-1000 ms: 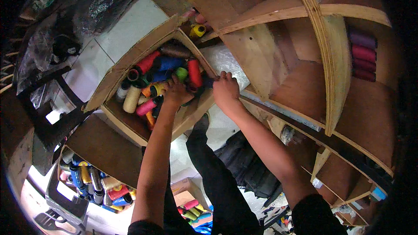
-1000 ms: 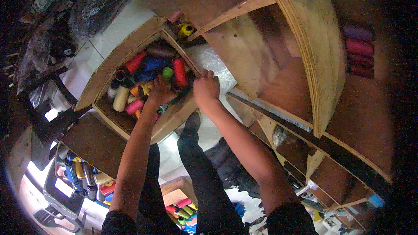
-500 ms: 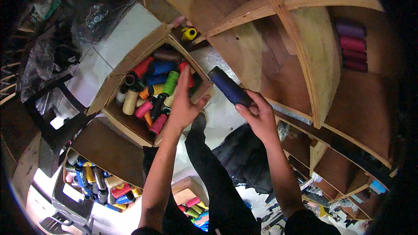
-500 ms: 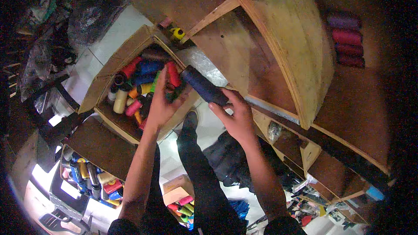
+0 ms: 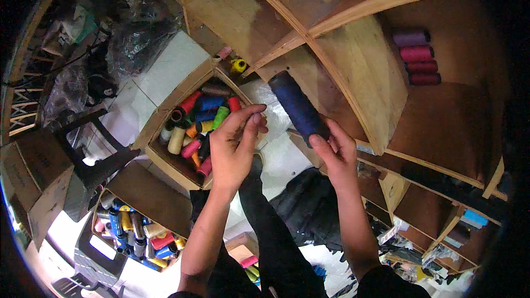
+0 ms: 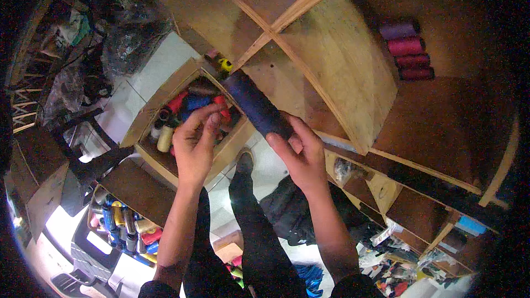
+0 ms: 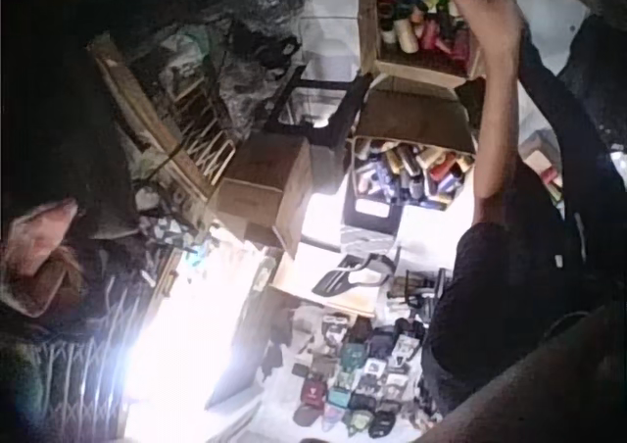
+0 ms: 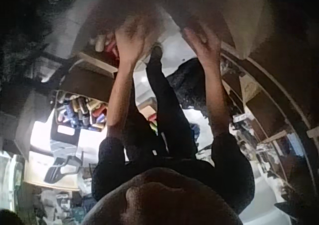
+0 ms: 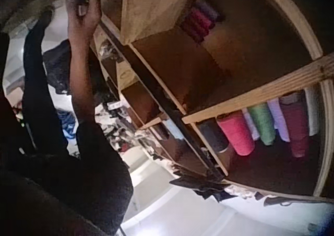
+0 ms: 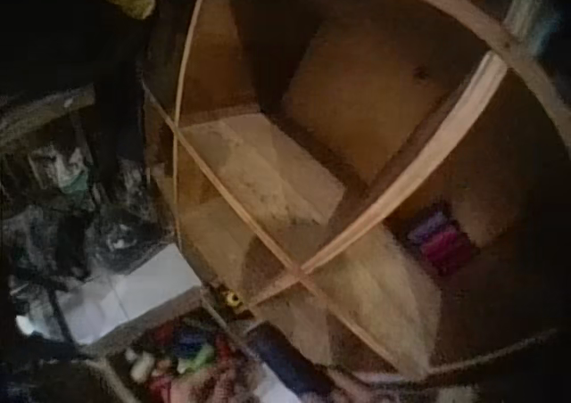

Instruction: The person picks up thread spools from cardboard boxes on the floor and places them onto shelves of a wooden cabinet.

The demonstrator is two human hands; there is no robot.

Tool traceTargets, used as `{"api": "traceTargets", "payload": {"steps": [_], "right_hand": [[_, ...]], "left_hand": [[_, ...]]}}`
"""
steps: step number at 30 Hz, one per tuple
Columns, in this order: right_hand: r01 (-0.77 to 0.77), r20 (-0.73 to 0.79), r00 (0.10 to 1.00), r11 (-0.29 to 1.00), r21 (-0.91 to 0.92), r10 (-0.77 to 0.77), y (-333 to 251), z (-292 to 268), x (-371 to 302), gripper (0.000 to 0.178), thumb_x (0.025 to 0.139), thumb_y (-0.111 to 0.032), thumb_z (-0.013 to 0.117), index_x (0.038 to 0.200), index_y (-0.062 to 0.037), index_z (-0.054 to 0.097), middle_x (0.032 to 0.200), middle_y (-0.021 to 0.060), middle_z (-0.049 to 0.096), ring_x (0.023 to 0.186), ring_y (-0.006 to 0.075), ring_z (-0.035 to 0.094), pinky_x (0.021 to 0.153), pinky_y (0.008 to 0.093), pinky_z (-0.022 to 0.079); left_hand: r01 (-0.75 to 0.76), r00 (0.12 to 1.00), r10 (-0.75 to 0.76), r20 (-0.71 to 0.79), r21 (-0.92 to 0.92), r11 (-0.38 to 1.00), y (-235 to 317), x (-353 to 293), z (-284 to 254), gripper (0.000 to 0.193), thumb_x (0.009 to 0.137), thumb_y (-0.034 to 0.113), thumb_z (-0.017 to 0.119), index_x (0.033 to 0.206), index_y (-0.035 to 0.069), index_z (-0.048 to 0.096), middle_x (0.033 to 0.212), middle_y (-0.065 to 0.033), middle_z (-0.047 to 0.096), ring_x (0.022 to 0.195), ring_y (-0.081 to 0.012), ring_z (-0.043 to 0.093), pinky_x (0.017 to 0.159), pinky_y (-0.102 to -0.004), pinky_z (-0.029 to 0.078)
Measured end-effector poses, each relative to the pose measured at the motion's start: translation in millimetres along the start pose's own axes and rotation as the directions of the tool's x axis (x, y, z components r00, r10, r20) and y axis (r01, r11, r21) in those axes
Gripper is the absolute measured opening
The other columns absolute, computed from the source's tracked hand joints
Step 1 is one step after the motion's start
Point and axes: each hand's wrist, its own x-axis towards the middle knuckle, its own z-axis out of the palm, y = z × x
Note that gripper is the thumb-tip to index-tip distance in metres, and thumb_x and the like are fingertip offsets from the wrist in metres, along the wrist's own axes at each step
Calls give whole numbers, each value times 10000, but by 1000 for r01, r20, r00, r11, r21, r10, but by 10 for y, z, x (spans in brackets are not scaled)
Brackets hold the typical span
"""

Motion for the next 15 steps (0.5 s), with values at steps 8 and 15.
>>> {"api": "traceTargets", "payload": {"steps": [8, 15], "right_hand": [[22, -118, 993, 998, 51, -16, -24, 32, -96, 400, 860, -161, 644, 1190, 31, 527, 1000, 43, 589, 924, 95, 541, 810, 229, 431], [59, -199, 979, 998, 39, -50, -11, 3, -77, 409, 832, -151, 675, 1178, 24, 544, 944, 41, 584, 824, 103, 544, 734, 252, 452]], "left_hand": [[-25, 997, 19, -71, -90, 996, 302, -78, -231, 205, 932, 106, 535, 1035, -51, 619, 764, -71, 621, 703, -143, 633, 617, -228, 461], [-49, 994, 58, -88, 106, 993, 598, -217, -459, 180, 901, 62, 552, 985, -70, 641, 790, -84, 666, 708, -128, 644, 642, -252, 494]]}}
